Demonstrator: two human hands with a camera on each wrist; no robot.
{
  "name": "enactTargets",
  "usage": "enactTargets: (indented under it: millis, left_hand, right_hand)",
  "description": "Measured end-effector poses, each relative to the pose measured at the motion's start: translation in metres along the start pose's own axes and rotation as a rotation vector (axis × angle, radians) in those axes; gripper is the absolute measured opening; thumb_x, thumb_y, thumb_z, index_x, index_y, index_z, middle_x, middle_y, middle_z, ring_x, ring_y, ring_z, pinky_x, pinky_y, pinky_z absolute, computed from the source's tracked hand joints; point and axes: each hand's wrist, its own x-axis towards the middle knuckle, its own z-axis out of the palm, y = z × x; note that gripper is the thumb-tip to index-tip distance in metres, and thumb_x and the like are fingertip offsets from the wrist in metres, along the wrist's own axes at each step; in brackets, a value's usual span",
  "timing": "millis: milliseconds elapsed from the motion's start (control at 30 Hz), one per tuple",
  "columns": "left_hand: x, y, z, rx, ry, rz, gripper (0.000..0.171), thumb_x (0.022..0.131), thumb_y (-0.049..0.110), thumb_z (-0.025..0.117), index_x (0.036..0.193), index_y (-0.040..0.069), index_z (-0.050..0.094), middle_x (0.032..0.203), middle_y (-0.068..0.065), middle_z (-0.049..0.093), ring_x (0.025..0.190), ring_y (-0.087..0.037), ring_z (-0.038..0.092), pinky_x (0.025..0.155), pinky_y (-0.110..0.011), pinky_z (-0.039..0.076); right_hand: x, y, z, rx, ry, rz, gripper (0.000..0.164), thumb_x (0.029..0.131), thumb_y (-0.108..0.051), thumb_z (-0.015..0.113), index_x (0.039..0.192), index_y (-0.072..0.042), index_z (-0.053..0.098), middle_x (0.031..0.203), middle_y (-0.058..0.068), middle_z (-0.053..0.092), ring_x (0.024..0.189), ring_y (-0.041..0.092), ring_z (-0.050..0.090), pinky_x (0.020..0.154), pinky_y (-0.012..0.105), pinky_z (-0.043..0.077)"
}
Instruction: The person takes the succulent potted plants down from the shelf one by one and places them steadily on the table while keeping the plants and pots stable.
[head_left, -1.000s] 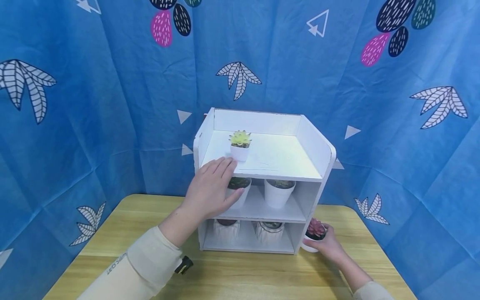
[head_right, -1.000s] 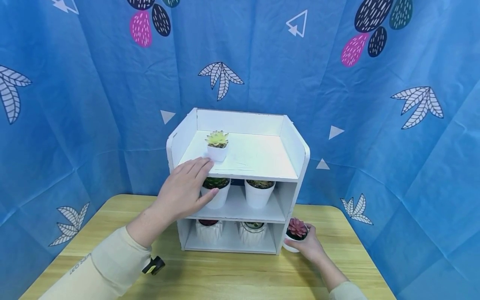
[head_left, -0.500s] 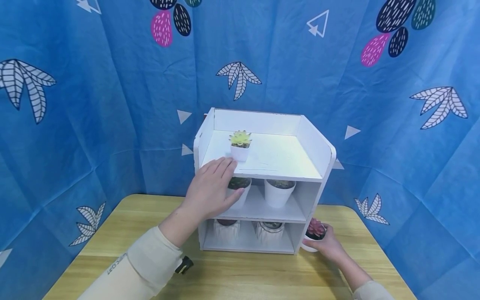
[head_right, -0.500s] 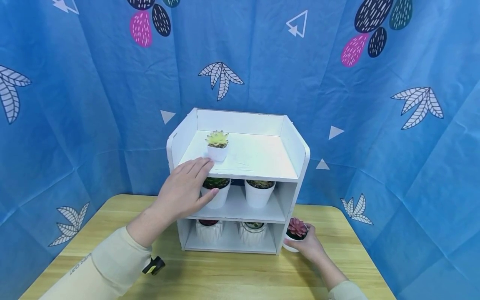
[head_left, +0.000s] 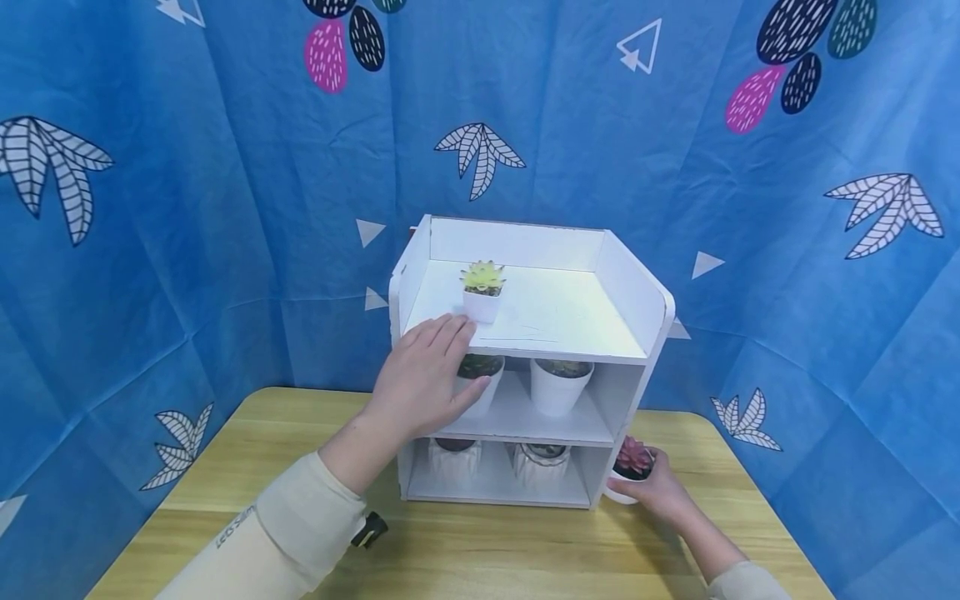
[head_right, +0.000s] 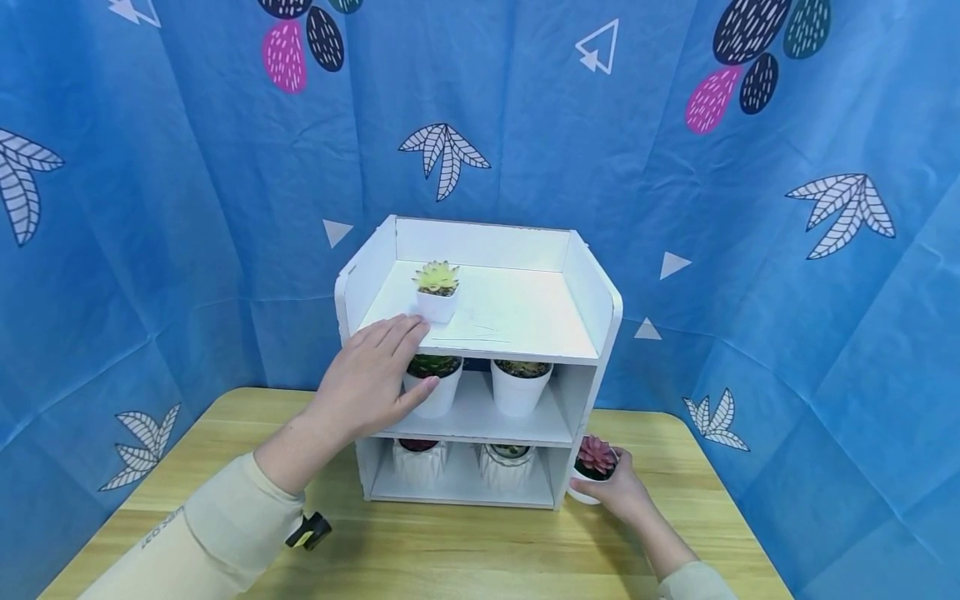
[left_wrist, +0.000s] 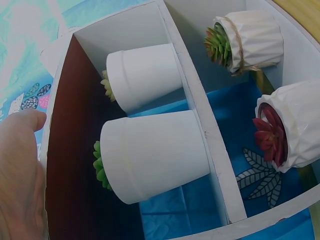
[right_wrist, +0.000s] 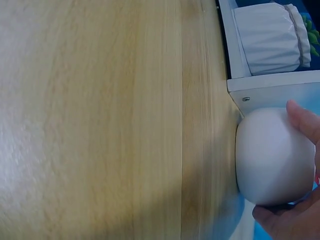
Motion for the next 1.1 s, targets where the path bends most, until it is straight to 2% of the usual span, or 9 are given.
enactTargets:
  millis: [467, 633, 833, 1100]
  left_hand:
    - [0.0, 0.0, 0.0, -0.001, 0.004, 0.0, 0.08, 0.096, 0.063, 0.046, 0.155, 0.01, 0.036, 0.158, -0.008, 0.038, 0.147, -0.026, 0.032, 0.12, -0.042, 0.023]
    - [0.0, 0.0, 0.001, 0.0, 0.01, 0.0, 0.081, 0.095, 0.064, 0.047, 0.155, 0.01, 0.036, 0.158, -0.008, 0.039, 0.147, -0.026, 0.032, 0.12, -0.042, 0.023]
    - [-0.001, -0.001, 0.002, 0.001, 0.023, 0.003, 0.08, 0.096, 0.063, 0.046, 0.154, 0.009, 0.037, 0.157, -0.008, 0.04, 0.146, -0.026, 0.032, 0.12, -0.041, 0.023]
    - [-0.001, -0.001, 0.003, 0.0, 0.026, 0.006, 0.08, 0.096, 0.063, 0.046, 0.154, 0.009, 0.037, 0.157, -0.008, 0.04, 0.146, -0.026, 0.033, 0.12, -0.041, 0.024]
  right_hand:
    - [-0.003, -0.002, -0.005, 0.018, -0.023, -0.025, 0.116, 0.078, -0.043, 0.084, 0.145, 0.018, 0.011, 0.142, 0.047, 0.031, 0.133, 0.06, 0.034, 0.108, 0.066, 0.032]
    - [-0.003, -0.004, -0.007, 0.0, -0.033, -0.012, 0.118, 0.079, -0.045, 0.084, 0.146, 0.017, 0.01, 0.142, 0.047, 0.032, 0.132, 0.06, 0.035, 0.107, 0.066, 0.034]
    - [-0.006, -0.008, -0.012, -0.038, -0.039, -0.049, 0.114, 0.08, -0.042, 0.083, 0.144, 0.02, 0.011, 0.137, 0.05, 0.036, 0.13, 0.06, 0.039, 0.105, 0.064, 0.037]
    - [-0.013, -0.014, -0.021, -0.062, -0.088, -0.042, 0.112, 0.083, -0.042, 0.081, 0.143, 0.021, 0.011, 0.135, 0.05, 0.038, 0.128, 0.06, 0.041, 0.102, 0.065, 0.04]
